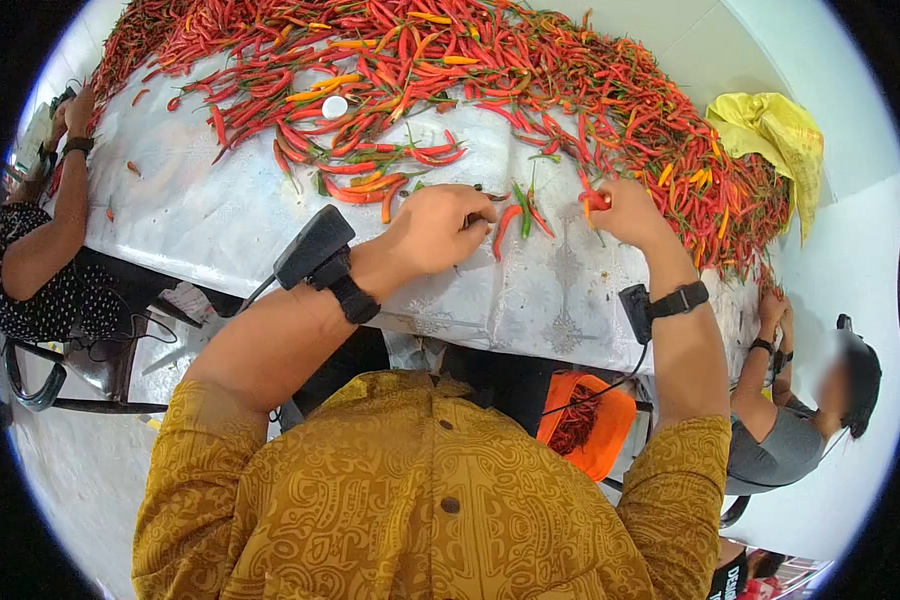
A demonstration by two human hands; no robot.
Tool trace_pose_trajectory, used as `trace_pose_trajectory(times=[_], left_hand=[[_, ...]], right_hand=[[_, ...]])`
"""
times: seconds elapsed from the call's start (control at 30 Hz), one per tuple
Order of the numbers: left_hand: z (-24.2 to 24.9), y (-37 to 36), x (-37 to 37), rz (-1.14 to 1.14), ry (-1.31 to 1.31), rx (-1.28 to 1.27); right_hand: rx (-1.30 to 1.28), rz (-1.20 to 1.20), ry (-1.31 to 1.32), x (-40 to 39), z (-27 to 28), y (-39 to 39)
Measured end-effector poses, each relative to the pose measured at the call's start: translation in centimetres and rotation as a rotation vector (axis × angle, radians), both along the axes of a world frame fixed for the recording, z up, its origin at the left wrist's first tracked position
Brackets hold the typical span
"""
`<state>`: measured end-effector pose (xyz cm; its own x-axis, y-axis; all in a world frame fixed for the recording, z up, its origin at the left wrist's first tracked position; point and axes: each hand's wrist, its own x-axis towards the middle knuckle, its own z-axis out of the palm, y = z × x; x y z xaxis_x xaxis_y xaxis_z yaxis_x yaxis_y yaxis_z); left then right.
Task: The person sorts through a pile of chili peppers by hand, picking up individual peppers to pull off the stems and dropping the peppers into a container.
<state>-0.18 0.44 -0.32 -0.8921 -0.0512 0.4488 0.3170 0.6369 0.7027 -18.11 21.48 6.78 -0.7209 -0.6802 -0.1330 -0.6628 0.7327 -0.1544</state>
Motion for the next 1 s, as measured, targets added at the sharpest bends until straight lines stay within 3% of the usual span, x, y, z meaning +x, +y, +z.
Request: trace_pose_trajectory(times=[0.33, 0.4, 0.5, 0.57, 0.73, 0.83, 0.87, 0.9, 1.0], left_hand=[[-0.3, -0.1, -0.1, -0.001, 0.054, -0.016], [-0.3, -0.1, -0.1, -0.006, 0.05, -0.009], [-0.4, -0.2, 0.0, -0.022, 0.007, 0.023], [-0.1, -0.2, 0.1, -0.027, -0.002, 0.027], [0.2, 0.2, 0.1, -0.029, -0.052, 0.029], [0.2, 0.2, 0.1, -0.036, -0.077, 0.044], [0.3, 0.2, 0.1, -0.042, -0.079, 0.044], [0.4, 0.3, 0.1, -0.037, -0.091, 0.039], [0.1, 0.1, -0.1, -0.045, -0.069, 0.036]], right_hand=[[-0.023, 0.02, 0.061, -0.2, -1.5, 2.4], [-0.197, 0.065, -0.068, 0.0, -1.0, 4.6], [-0.165, 0.0, -0.043, 4.2, 2.4, 8.5], [-0.332, -0.101, -0.189, 7.6, 3.9, 11.7], [-0.103, -0.407, -0.21, 11.9, 1.8, 23.3], [-0.12, -0.593, -0.348, 13.1, -3.3, 31.2], [0.05, -0.669, -0.374, 13.2, -5.3, 34.0], [0.22, -0.74, -0.396, 13.7, -5.8, 34.6], [0.083, -0.931, -0.257, 14.5, -6.3, 34.5]])
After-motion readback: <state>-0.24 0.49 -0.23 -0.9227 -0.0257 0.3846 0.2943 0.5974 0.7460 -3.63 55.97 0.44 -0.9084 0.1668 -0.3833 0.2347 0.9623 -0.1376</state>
